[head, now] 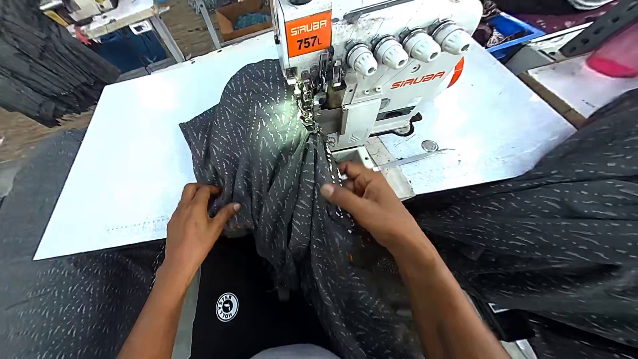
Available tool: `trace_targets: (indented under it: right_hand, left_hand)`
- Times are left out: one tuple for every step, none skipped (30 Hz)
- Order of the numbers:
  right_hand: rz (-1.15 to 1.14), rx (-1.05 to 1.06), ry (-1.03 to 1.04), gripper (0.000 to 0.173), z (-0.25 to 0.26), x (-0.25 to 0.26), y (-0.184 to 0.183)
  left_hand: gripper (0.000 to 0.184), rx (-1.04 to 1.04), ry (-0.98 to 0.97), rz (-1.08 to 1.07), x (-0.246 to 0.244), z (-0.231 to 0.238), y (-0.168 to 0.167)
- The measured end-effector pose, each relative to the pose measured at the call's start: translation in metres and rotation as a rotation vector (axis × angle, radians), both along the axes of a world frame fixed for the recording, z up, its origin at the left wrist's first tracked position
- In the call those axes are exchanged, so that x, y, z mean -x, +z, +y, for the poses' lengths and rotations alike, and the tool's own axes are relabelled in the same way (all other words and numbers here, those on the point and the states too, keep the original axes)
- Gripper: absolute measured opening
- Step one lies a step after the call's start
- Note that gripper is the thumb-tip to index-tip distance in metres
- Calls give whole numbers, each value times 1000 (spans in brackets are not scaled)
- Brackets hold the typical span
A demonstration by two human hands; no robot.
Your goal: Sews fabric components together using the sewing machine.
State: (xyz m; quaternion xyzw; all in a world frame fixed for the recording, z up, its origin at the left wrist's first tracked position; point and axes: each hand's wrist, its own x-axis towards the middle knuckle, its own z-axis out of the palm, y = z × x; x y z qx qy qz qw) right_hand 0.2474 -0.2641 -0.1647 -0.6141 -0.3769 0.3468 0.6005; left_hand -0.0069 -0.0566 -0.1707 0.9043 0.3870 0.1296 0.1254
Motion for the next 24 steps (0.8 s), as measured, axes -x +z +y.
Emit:
trace_targets:
  right_hand:
    - [26, 18, 101, 25, -7, -1, -2]
    - [22, 39, 190, 19, -15, -1, -6]
    - [4, 46, 284, 13, -24, -1, -10]
    - [7, 32, 381, 9, -34, 0, -15]
    - [42, 3, 474, 8, -43, -1, -20]
    - [86, -11, 530, 7, -49, -2, -25]
    - [110, 6, 533, 6, -52, -3, -30]
    - [113, 55, 502, 6, -52, -1, -35]
    - [115, 118, 467, 6, -50, 2, -38]
    - [119, 163, 443, 6, -47, 6, -40]
    - [132, 189, 431, 7, -45, 10, -42]
    - [143, 203, 415, 7, -45, 15, -44]
    - [138, 214, 388, 8, -48, 18, -48]
    - [115, 238, 350, 10, -52, 21, -54]
    - [79, 267, 316, 12, -57, 22, -62]
    - [39, 291, 290, 14, -61, 23, -69]
    - [-1, 311, 274, 16, -63, 25, -74]
    - [-45, 327, 272, 18, -64, 27, -76]
    - [-105, 358, 278, 20, -65, 29, -74]
    - [-205, 414, 279, 24, -66, 30, -68]
    - [-341, 482, 256, 29, -67, 31, -60]
    - [-468, 534, 204, 33, -69, 31, -49]
    - [-575, 528, 109, 33, -70, 29, -40]
    - [-651, 468, -10, 35, -69, 25, -32]
  left_hand:
    - [41, 35, -22, -24, -3, 4, 4]
    - [31, 96, -28, -55, -5, 7, 10]
    - [27, 191, 0, -117, -5, 10, 17]
    - [27, 304, 58, -207, -5, 14, 27]
    - [27, 383, 116, -315, -6, 19, 39]
    - [27, 413, 137, -421, -8, 26, 55]
    - [28, 385, 133, -491, -12, 34, 72]
    - [33, 292, 93, -515, -17, 46, 88]
    - [40, 151, 17, -488, -24, 61, 103]
    - [46, 0, -76, -434, -35, 77, 117]
    - [47, -128, -182, -378, -49, 88, 131]
    - [50, -201, -269, -306, -63, 92, 143]
    - [58, -232, -320, -226, -73, 85, 152]
    - [66, -248, -346, -176, -79, 67, 156]
    - [65, -270, -359, -167, -80, 42, 153]
    - [53, -262, -360, -195, -78, 13, 142]
    - [40, -199, -365, -233, -76, -16, 123]
    - [34, -65, -369, -220, -75, -42, 103]
    - [38, 78, -367, -150, -76, -63, 84]
    - [43, 168, -361, -100, -80, -77, 66]
    - [46, 189, -342, -82, -85, -86, 52]
    - [47, 172, -317, -90, -92, -90, 42]
    - [48, 159, -292, -109, -97, -92, 36]
    - [48, 155, -268, -130, -101, -92, 31]
